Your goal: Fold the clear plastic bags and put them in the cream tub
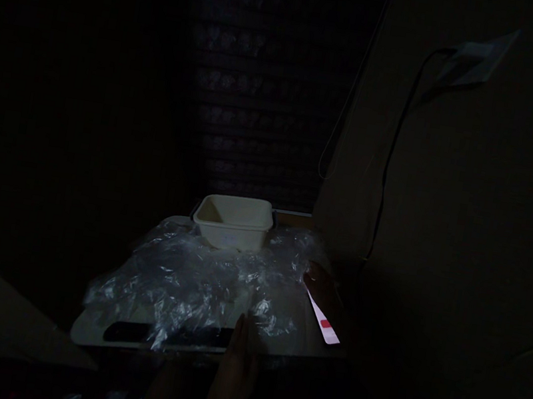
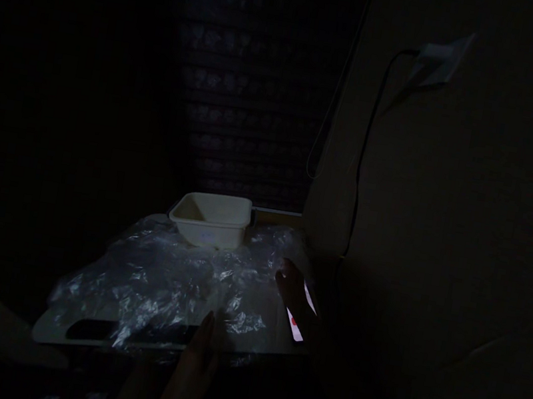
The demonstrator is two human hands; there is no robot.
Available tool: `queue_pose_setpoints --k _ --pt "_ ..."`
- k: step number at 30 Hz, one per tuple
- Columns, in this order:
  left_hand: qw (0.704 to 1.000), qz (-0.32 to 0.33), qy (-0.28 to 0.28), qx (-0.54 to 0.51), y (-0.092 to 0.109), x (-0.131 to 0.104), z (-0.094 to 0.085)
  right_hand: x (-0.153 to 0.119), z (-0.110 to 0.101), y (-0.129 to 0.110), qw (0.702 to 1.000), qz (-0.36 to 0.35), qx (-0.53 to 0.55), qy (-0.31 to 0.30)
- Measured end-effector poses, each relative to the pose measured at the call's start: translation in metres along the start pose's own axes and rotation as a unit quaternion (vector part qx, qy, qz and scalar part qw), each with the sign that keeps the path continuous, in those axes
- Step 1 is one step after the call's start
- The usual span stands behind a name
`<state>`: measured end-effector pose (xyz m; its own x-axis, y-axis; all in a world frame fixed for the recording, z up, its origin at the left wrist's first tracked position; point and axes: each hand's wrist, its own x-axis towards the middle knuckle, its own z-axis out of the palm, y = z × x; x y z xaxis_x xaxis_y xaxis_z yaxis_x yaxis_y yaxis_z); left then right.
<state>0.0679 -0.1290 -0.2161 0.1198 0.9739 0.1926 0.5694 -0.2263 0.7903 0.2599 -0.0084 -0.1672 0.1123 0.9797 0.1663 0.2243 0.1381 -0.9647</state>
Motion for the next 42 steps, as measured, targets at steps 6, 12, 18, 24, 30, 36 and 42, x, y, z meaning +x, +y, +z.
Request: queue_pose_setpoints --k 6,12,18,24,30,36,42 --pt "0.996 -0.023 -0.051 0.066 0.016 -0.003 -0.006 -0.057 0.02 -0.008 0.898 -0.246 -0.33 -0.154" --pt "0.993 -0.028 -0.06 0.098 0.009 -0.01 -0.009 -0.078 0.036 -0.002 0.813 -0.269 -0.448 -0.258" --pt "0.986 -0.026 -0.081 0.14 0.015 -0.018 -0.012 -0.074 0.04 -0.003 0.829 -0.264 -0.43 -0.241" --pt "0.98 0.001 -0.103 0.171 0.015 -0.02 -0.007 -0.067 0.057 -0.003 0.93 -0.161 -0.267 -0.194" --pt "0.993 0.048 -0.092 0.05 0.014 -0.026 -0.011 -0.062 0.065 0.007 0.947 -0.087 -0.256 -0.174" --pt "0.979 -0.147 0.054 -0.129 0.003 -0.036 -0.019 -0.055 0.066 0.004 0.921 -0.098 -0.344 -0.155" --pt "0.929 -0.255 -0.015 -0.267 -0.008 -0.028 -0.012 -0.068 0.062 -0.006 0.9 -0.156 -0.366 -0.176"
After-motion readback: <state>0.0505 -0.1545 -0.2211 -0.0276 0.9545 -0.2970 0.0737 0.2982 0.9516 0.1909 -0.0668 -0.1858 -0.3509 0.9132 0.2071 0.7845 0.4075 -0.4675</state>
